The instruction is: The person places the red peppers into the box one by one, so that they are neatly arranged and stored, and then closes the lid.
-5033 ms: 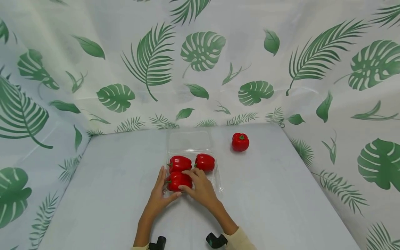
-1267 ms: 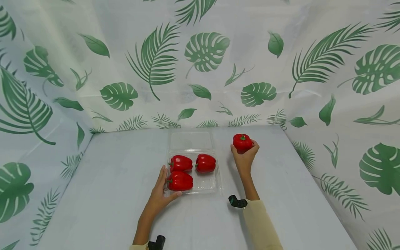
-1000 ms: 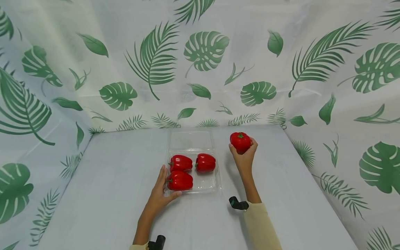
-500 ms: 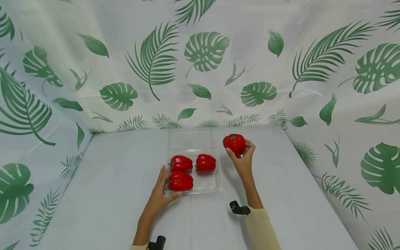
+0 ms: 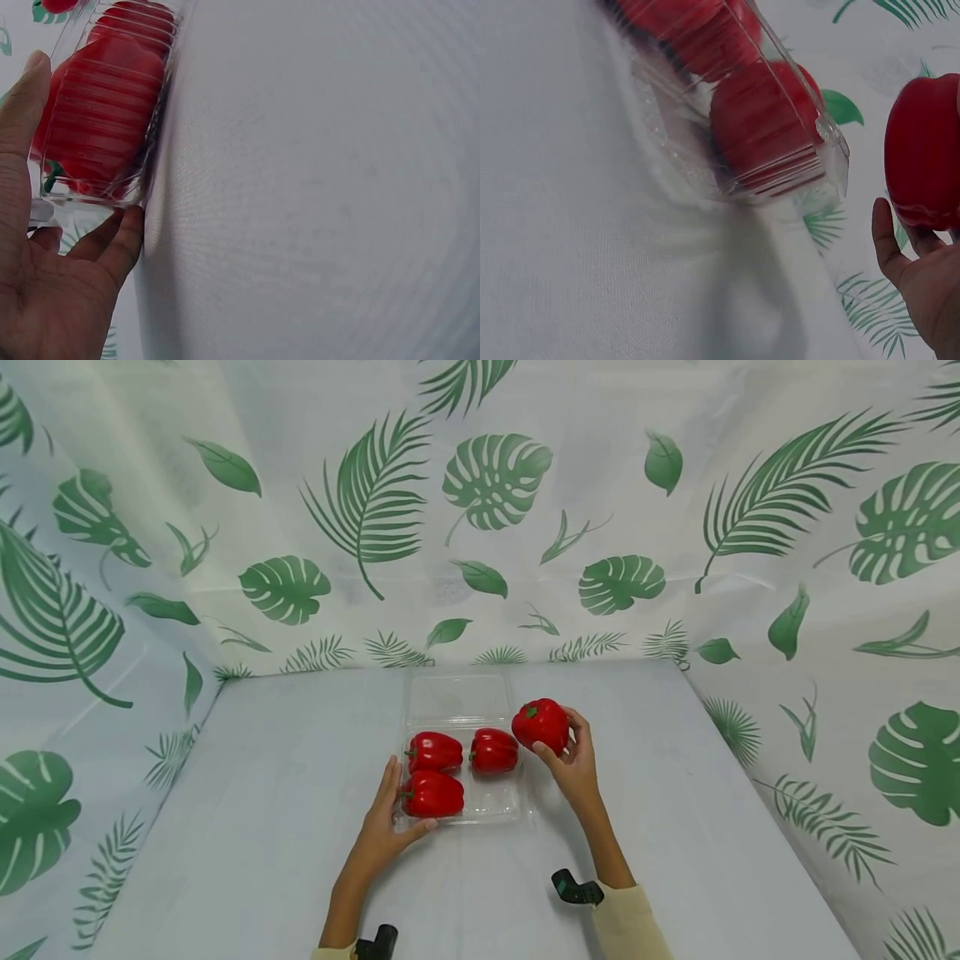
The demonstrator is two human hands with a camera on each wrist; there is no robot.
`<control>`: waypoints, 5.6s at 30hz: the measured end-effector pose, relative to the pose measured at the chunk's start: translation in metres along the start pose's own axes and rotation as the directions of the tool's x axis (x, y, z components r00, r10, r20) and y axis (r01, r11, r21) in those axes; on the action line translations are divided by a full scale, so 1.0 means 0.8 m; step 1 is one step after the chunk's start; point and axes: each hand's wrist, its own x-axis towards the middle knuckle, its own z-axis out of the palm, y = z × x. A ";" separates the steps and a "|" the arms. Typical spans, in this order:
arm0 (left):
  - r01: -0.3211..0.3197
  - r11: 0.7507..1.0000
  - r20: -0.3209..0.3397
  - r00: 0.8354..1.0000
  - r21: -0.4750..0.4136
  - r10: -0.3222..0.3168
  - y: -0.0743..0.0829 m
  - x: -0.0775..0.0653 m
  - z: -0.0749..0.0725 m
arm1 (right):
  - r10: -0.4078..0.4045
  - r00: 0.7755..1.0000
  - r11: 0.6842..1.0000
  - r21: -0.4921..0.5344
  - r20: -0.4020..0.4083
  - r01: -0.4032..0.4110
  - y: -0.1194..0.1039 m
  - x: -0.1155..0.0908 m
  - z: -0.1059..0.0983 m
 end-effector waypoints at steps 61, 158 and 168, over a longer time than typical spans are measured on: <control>-0.005 1.000 -0.010 1.000 -0.020 0.005 -0.001 0.000 0.001 | -0.140 0.911 0.732 -0.580 0.388 0.359 -0.001 -0.055 0.027; 0.002 0.999 0.003 1.000 -0.039 -0.002 -0.004 0.004 -0.003 | 0.571 0.813 0.819 -0.010 0.113 -0.574 0.035 0.119 0.021; -0.003 1.000 -0.004 1.000 -0.023 0.003 -0.004 0.005 -0.002 | 0.482 0.863 0.876 -0.100 0.150 -0.471 0.020 0.107 0.006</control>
